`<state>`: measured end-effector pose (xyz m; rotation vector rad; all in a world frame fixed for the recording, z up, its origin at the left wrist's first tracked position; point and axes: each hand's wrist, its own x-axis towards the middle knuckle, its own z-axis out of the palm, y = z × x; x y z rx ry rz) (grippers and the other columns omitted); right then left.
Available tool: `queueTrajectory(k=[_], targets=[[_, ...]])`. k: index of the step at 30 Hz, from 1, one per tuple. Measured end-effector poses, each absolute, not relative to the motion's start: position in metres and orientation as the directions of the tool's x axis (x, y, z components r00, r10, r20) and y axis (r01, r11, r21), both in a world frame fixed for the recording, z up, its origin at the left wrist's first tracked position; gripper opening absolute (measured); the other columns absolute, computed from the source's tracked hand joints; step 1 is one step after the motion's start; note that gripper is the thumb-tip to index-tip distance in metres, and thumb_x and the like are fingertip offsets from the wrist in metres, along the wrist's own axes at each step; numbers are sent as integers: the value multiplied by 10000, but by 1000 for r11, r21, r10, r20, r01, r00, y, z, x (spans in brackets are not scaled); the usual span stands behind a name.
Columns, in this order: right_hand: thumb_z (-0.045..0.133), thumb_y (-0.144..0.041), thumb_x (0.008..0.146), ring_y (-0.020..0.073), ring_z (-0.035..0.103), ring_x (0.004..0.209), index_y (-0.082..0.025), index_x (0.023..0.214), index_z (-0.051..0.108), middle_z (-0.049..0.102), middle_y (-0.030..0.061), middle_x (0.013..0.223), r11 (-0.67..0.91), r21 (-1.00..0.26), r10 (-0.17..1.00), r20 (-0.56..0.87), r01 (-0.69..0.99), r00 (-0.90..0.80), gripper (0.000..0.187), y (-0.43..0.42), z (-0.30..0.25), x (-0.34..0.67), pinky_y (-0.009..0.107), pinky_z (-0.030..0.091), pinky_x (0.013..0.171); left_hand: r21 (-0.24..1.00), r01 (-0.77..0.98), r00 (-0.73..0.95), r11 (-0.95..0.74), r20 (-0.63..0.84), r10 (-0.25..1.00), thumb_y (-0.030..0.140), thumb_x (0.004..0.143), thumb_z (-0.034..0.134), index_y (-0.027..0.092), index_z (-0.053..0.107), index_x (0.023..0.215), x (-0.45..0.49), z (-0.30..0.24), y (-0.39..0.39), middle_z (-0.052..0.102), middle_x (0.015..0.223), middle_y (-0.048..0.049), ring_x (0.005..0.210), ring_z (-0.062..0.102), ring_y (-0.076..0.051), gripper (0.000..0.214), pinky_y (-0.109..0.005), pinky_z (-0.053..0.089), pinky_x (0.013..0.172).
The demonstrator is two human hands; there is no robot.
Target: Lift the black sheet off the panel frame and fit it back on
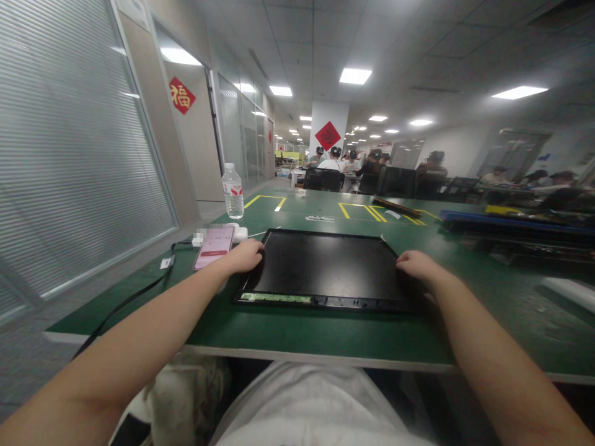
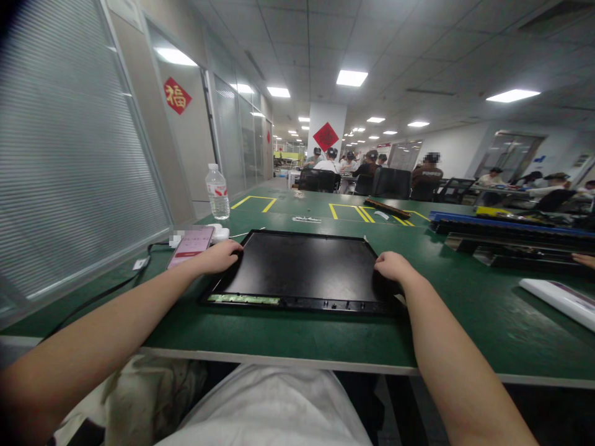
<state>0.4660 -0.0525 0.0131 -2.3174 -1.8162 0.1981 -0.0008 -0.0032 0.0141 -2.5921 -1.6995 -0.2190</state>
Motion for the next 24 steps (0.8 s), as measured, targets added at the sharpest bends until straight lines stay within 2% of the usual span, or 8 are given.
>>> queueTrajectory(k=[7, 14, 24], targets=[[586, -168, 721, 236, 686, 875, -175, 786, 768, 741, 94, 890, -240, -233, 969, 2, 943, 247, 193, -55, 15, 463, 264, 491, 709, 102, 929, 330, -355, 203, 922, 160, 763, 481, 150, 767, 997, 1, 8, 1, 743, 1095, -133, 1075, 661, -282, 369, -338, 480, 977], [593, -150, 700, 235, 687, 853, -181, 765, 762, 741, 91, 869, -226, -248, 971, 23, 942, 239, 184, -54, 12, 463, 269, 495, 716, 74, 940, 319, -333, 155, 935, 121, 772, 448, 150, 755, 1065, -1, 10, 2, 736, 1145, -137, 1064, 677, -269, 426, -336, 498, 941], [614, -154, 693, 234, 687, 847, -195, 704, 752, 737, 84, 835, -215, -252, 971, 45, 943, 233, 144, -51, 9, 465, 264, 493, 697, 128, 937, 298, -325, 195, 934, 102, 726, 489, 199, 770, 1011, -3, 5, 7, 773, 1034, -83, 1009, 702, -250, 412, -291, 523, 882]])
